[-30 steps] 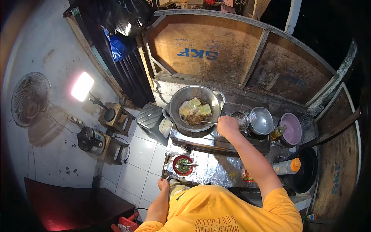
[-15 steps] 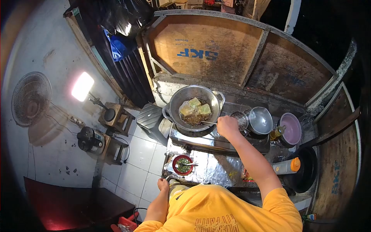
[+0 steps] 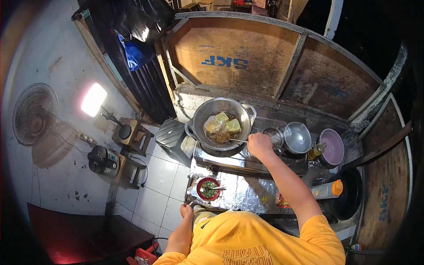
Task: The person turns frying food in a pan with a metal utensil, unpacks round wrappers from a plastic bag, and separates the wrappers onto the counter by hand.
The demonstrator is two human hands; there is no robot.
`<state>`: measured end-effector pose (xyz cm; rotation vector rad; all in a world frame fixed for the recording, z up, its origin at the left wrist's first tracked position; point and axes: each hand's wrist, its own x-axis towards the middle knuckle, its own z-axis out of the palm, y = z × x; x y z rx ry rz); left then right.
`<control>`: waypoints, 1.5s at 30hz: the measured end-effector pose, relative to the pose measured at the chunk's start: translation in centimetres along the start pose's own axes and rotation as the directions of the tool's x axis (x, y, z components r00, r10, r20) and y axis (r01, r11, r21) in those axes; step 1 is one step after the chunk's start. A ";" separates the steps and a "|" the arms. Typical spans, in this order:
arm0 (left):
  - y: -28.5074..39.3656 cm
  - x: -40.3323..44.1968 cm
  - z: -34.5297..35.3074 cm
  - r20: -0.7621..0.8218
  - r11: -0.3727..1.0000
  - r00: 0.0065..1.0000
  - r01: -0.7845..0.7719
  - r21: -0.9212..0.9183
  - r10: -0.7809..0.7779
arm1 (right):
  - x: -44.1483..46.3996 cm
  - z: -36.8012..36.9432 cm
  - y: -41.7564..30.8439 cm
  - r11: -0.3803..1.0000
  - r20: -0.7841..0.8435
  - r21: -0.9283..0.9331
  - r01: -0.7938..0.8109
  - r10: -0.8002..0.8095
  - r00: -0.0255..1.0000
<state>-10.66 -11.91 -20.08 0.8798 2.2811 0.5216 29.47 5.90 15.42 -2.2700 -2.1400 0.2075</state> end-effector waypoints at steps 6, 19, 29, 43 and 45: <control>0.2 -0.3 0.0 -0.024 1.000 1.000 -0.008 0.015 0.009 | 0.0 0.2 0.1 1.000 -0.001 0.004 0.018 -0.018 1.000; -0.4 0.1 0.4 -0.007 1.000 1.000 0.004 -0.007 -0.004 | 0.0 0.8 0.3 0.999 -0.034 -0.005 0.032 -0.032 0.999; 0.5 -0.6 -0.2 -0.010 1.000 1.000 0.011 -0.007 -0.011 | 0.0 0.9 0.3 0.999 -0.035 -0.010 0.032 -0.033 0.999; -0.5 0.2 0.5 0.003 1.000 1.000 0.021 -0.003 -0.021 | -0.1 0.5 0.1 0.999 -0.043 -0.010 0.040 -0.040 0.998; -0.8 0.5 0.6 0.017 1.000 1.000 0.024 -0.008 -0.024 | -0.1 0.5 0.1 0.999 -0.042 -0.009 0.039 -0.040 0.998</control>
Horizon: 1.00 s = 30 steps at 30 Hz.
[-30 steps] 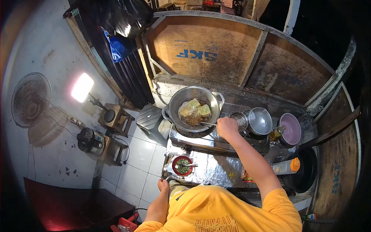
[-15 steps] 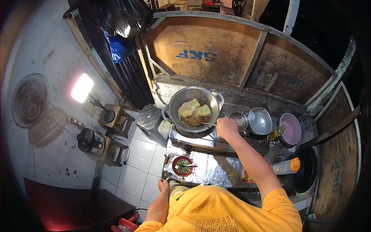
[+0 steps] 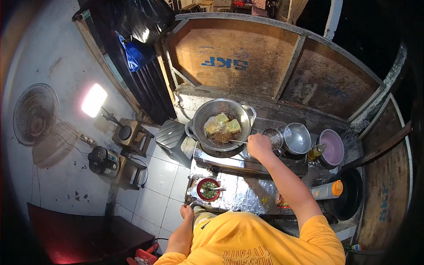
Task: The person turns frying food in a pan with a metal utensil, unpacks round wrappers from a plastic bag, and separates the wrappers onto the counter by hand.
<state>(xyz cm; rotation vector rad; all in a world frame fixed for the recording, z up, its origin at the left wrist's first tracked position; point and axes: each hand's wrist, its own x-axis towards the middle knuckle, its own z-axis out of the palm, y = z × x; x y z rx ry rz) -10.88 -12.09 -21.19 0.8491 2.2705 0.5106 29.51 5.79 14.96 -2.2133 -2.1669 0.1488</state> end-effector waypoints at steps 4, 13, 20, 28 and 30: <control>0.3 -0.3 -0.3 0.010 1.000 1.000 -0.003 -0.001 0.003 | 0.0 -0.1 0.0 1.000 0.013 -0.007 -0.011 0.011 1.000; 1.0 -0.2 -0.1 -0.015 0.998 0.998 -0.058 0.012 0.058 | 0.0 0.1 0.1 1.000 0.011 -0.003 -0.005 0.005 1.000; 5.2 1.2 2.8 0.104 0.856 0.971 -0.137 -0.499 0.216 | -0.1 0.8 0.4 1.000 -0.005 0.007 0.005 -0.005 1.000; 17.8 -5.1 -0.6 0.484 0.701 0.805 0.124 -0.702 0.342 | -0.4 0.1 0.0 1.000 0.023 0.006 -0.011 0.011 1.000; 18.6 -5.6 -0.8 0.492 0.688 0.795 0.134 -0.713 0.355 | -0.3 0.1 0.1 1.000 0.029 0.004 -0.012 0.012 1.000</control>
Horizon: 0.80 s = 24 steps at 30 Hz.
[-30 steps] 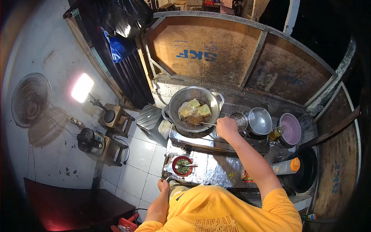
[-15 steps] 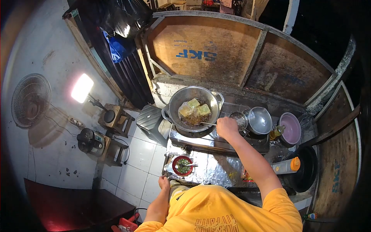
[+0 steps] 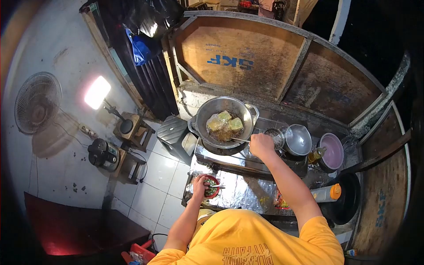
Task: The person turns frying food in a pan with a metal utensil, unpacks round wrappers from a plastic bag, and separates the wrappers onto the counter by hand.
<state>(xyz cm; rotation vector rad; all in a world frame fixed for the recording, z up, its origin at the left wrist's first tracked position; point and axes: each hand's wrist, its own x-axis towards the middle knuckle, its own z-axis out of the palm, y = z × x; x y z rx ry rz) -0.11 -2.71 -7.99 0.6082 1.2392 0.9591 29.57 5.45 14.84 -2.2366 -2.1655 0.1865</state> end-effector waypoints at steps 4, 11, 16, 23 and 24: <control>0.5 -0.2 0.2 -0.004 1.000 1.000 -0.009 -0.030 0.009 | 0.0 0.0 0.1 1.000 0.023 -0.014 -0.021 0.021 1.000; -1.7 1.7 -3.8 -0.117 0.994 0.993 -0.003 -0.112 -0.010 | 0.9 0.5 0.2 1.000 0.040 -0.021 -0.021 0.022 0.999; -4.6 2.1 -6.5 -0.296 0.989 0.952 0.031 -0.146 -0.073 | 1.6 0.9 0.5 0.998 0.069 -0.015 -0.056 0.057 0.996; -4.9 1.7 -6.4 -0.319 0.984 0.939 0.075 -0.164 -0.125 | 1.6 -1.2 -0.9 0.996 0.098 0.011 -0.093 0.091 0.991; -4.8 1.7 -6.3 -0.300 0.981 0.946 0.069 -0.182 -0.122 | 1.6 -1.2 -0.9 0.996 0.094 0.013 -0.083 0.081 0.992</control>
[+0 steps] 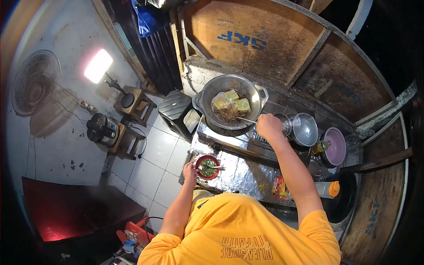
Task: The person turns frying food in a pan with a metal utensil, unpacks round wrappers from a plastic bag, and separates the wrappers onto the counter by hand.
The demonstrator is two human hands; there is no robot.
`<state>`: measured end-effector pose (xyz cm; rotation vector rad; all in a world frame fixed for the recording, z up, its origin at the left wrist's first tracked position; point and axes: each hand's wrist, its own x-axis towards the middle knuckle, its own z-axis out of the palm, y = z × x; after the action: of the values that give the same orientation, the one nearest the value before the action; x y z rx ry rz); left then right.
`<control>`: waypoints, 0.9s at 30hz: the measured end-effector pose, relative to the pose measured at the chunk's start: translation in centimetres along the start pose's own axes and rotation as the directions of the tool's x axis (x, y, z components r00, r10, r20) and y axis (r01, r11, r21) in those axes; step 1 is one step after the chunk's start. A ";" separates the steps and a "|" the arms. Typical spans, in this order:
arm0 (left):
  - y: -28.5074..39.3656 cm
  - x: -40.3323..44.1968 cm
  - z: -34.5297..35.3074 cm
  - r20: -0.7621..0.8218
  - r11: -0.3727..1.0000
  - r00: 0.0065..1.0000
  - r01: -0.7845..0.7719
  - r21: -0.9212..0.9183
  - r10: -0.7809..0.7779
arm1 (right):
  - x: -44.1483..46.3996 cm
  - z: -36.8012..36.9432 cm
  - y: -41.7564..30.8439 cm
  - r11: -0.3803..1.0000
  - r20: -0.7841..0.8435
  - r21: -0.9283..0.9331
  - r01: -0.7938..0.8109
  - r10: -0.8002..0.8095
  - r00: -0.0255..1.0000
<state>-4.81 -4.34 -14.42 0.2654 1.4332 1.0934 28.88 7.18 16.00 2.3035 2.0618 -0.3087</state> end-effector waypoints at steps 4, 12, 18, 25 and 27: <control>0.5 -0.2 0.7 0.037 1.000 0.999 -0.008 -0.009 0.008 | 0.2 -0.1 0.0 1.000 -0.020 0.001 0.013 -0.013 1.000; 0.9 -0.8 1.7 0.068 1.000 0.998 -0.003 -0.004 0.003 | 0.6 0.5 0.5 1.000 -0.025 0.024 0.020 -0.019 1.000; 0.7 -0.6 1.5 0.100 1.000 0.995 0.004 -0.026 -0.002 | 0.5 0.7 0.6 0.999 -0.033 0.015 0.032 -0.031 0.999; 1.2 -1.4 1.9 0.073 1.000 0.997 0.002 0.029 -0.004 | 0.0 0.2 0.3 1.000 -0.025 -0.006 0.031 -0.031 0.999; 1.1 -1.3 1.7 0.076 1.000 0.997 -0.002 0.029 0.000 | -0.1 0.0 0.1 1.000 -0.024 -0.008 0.017 -0.018 1.000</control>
<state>-3.52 -3.91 -12.45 0.3252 1.3821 1.0534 28.98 7.09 15.99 2.2974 2.0916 -0.2742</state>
